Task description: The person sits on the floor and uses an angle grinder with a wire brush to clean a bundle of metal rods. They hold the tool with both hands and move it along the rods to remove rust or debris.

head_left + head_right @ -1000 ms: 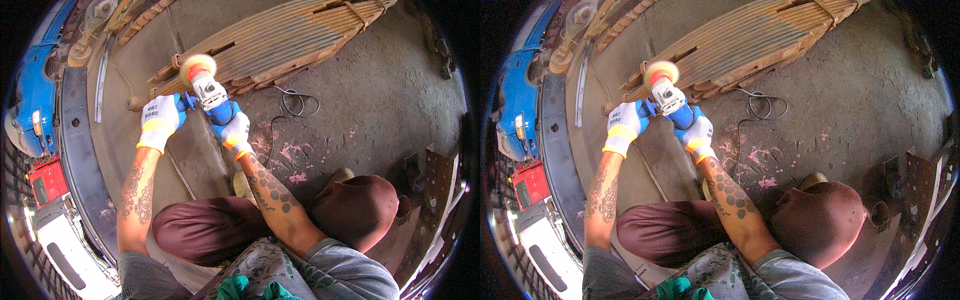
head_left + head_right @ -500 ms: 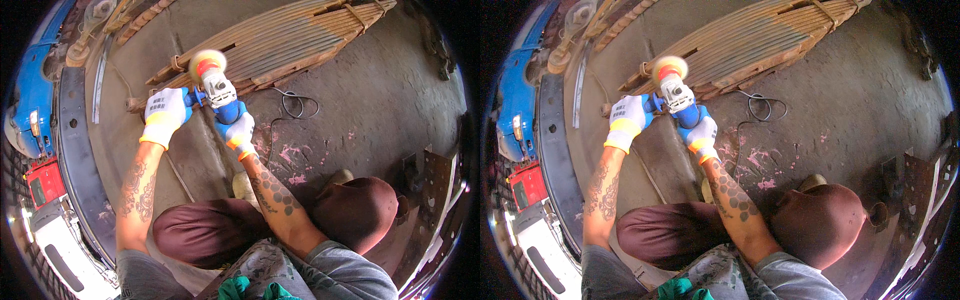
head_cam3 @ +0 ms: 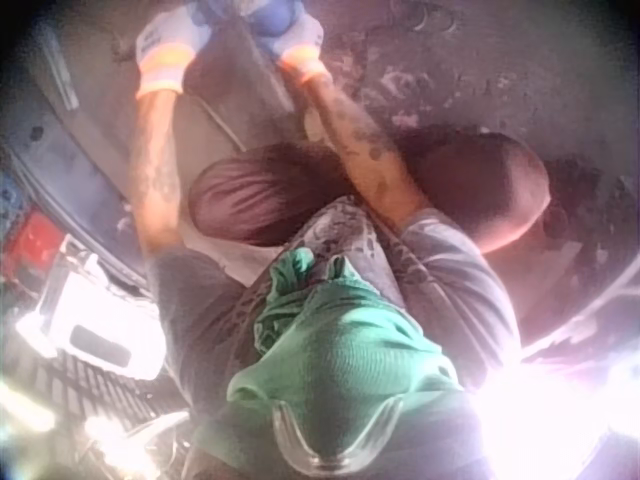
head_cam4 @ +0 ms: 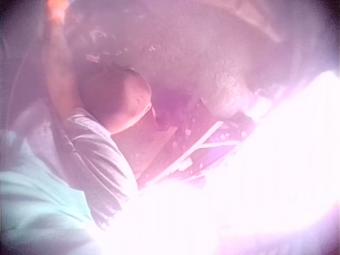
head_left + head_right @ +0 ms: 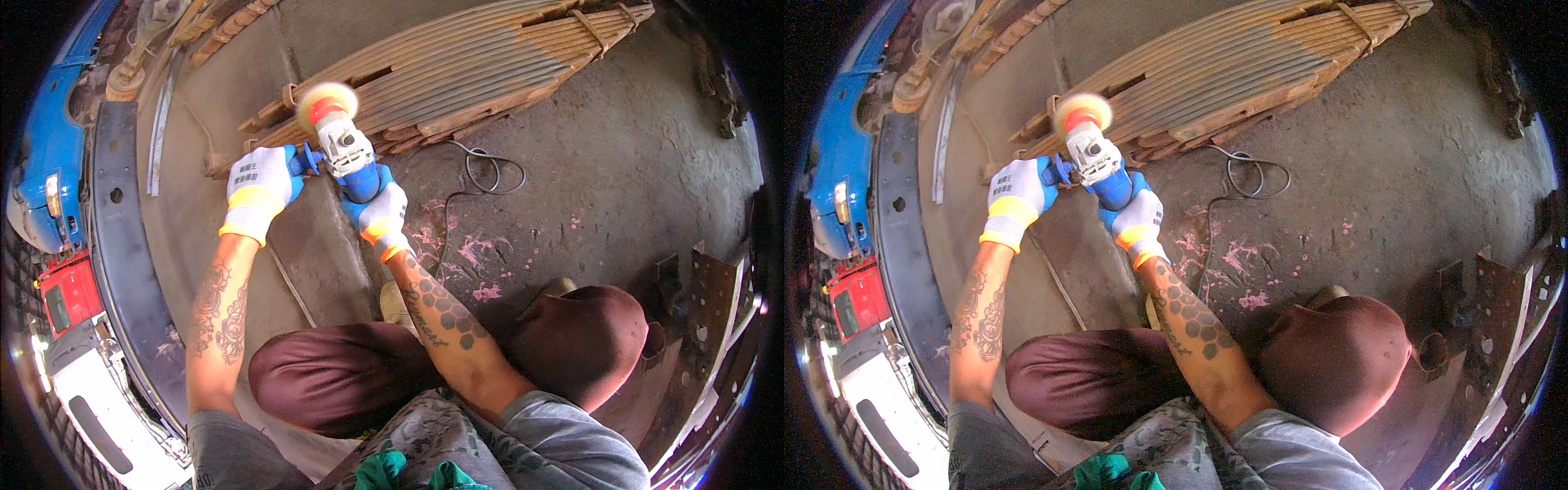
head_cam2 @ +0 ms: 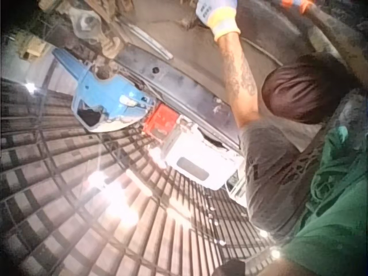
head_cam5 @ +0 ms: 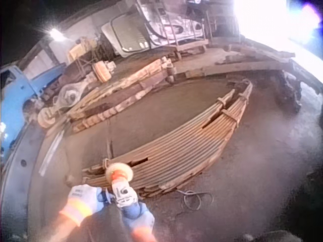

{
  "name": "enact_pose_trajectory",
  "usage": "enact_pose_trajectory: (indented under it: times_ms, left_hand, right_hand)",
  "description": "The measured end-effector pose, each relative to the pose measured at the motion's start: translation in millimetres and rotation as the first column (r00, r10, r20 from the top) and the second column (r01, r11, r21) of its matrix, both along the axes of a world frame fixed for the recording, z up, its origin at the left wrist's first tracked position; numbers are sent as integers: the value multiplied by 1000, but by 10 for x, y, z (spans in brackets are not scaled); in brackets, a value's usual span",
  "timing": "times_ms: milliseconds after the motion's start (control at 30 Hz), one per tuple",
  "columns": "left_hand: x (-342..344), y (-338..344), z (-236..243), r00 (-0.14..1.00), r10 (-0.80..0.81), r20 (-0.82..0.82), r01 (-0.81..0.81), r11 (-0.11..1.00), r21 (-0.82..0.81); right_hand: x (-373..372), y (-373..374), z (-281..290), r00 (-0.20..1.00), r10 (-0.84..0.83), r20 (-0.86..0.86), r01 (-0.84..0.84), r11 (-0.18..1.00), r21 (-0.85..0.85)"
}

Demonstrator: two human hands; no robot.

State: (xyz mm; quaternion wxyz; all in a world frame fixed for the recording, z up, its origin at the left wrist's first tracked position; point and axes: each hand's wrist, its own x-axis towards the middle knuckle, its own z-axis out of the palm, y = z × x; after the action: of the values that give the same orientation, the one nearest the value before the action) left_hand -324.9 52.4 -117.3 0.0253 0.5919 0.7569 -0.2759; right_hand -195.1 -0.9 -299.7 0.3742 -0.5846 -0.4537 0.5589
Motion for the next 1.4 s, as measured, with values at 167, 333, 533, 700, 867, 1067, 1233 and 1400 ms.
enact_pose_trajectory:
  times_ms: [167,333,533,700,867,1067,1233,1400]
  left_hand:
    - [-32,-20,-29,999,-26,22,26,1000,-1]
    - [-75,-19,-101,998,-46,40,44,998,47]
    - [-54,-56,-55,998,-53,40,52,999,6]
    - [93,44,27,992,-120,41,117,991,71]
    - [174,118,21,990,-132,57,130,991,29]
    - [168,85,52,987,-153,39,151,987,45]
    - [-4,-36,-46,997,-74,29,74,997,17]
    - [-90,-103,-76,998,-48,46,48,999,3]
  right_hand:
    - [-55,-73,-13,1000,-22,-20,22,1000,-15]
    - [10,-42,-31,1000,-4,-17,4,1000,-12]
    - [-55,-135,-7,999,-45,-18,44,999,-19]
    - [36,-30,-36,993,-105,55,101,992,74]
    - [108,-58,-6,988,-157,2,157,987,28]
    - [60,-60,-16,991,-124,45,123,992,31]
    - [29,-100,-19,999,-42,1,42,999,-4]
    - [-60,-161,-25,1000,-13,2,13,998,-66]
